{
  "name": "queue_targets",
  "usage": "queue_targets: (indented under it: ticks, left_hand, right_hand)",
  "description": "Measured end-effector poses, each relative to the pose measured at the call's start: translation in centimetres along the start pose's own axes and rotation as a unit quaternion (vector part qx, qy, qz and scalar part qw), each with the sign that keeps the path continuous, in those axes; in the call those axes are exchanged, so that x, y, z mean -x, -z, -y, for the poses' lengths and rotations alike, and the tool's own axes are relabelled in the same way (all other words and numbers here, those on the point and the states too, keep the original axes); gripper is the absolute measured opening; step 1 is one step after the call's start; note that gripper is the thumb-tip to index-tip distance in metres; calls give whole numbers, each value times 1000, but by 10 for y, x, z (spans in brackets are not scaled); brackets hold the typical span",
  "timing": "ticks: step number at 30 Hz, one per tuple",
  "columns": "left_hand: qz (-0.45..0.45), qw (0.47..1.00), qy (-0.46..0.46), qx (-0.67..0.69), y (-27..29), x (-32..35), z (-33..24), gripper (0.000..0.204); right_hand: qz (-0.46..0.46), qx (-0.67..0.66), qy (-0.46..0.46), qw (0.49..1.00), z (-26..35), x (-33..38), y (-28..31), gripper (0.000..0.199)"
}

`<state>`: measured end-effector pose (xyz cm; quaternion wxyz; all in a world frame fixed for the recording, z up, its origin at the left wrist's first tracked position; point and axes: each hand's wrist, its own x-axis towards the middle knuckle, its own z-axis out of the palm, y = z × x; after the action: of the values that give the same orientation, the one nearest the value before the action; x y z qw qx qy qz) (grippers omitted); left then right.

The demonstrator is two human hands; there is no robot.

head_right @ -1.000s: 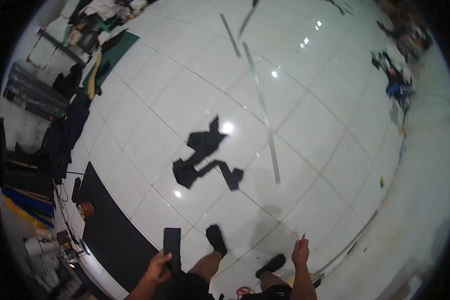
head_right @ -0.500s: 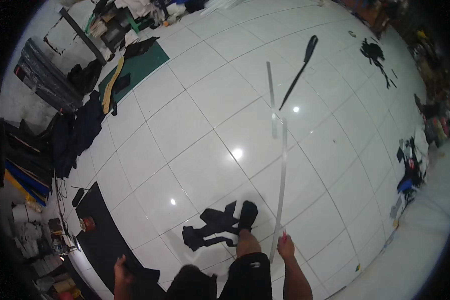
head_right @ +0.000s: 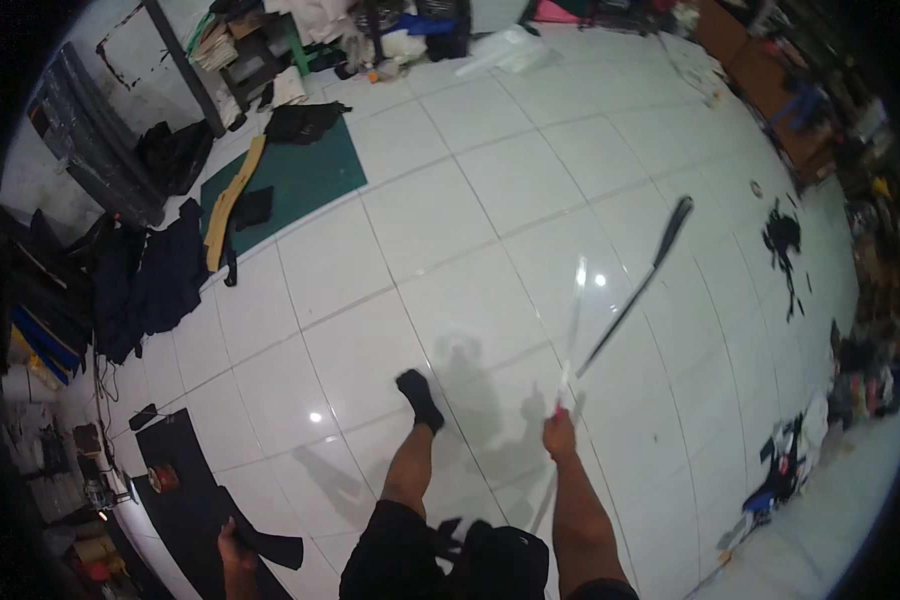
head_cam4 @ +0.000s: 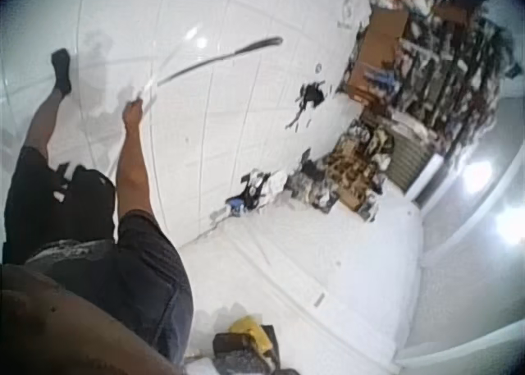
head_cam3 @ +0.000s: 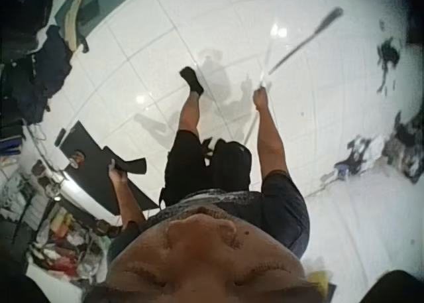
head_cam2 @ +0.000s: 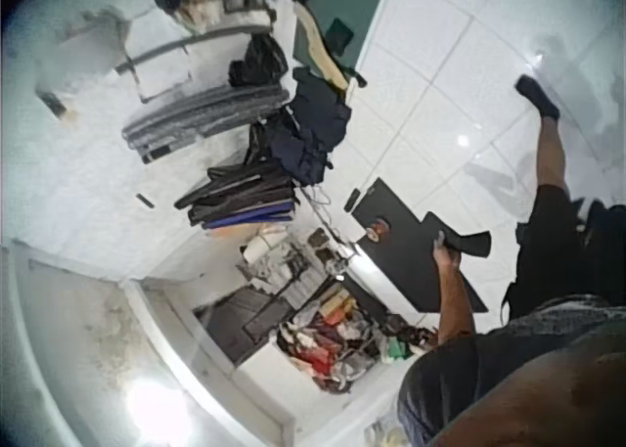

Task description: Cutting strips from a large sheet of black foam or synthetic textile using a vertical cutting machine.

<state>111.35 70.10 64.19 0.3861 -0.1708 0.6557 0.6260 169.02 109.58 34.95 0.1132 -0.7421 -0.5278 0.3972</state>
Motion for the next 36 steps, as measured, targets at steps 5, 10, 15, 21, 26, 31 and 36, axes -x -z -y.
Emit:
queue_targets:
  ticks: [5, 10, 15, 21, 26, 31, 36]
  left_hand:
    - [47, 997, 30, 56, -157, -112, -75, 54]
    - [102, 995, 2, 22, -324, -226, -147, 52]
    - [121, 992, -16, -15, -518, -362, -187, 50]
    - [145, 989, -14, -16, -671, -570, -171, 43]
    - [129, 991, -19, 27, -742, -741, -130, 34]
    - [147, 984, -27, 93, -756, -850, -87, 44]
    - [58, 981, -18, 182, -775, -882, -69, 38]
  right_hand:
    - [-28, 127, -108, 986, 35, -122, 12, 19]
    - [-36, 106, -155, 982, 113, -219, -10, 21]
    - [12, -68, -257, 964, 136, -332, -30, 19]
    - [-49, -39, -413, 908, 133, -474, -77, 10]
    - [-85, 10, -396, 914, 146, -563, -146, 35]
    - [38, 181, -202, 962, 206, -631, -242, 40]
    - [87, 358, 45, 928, 294, -719, -282, 46]
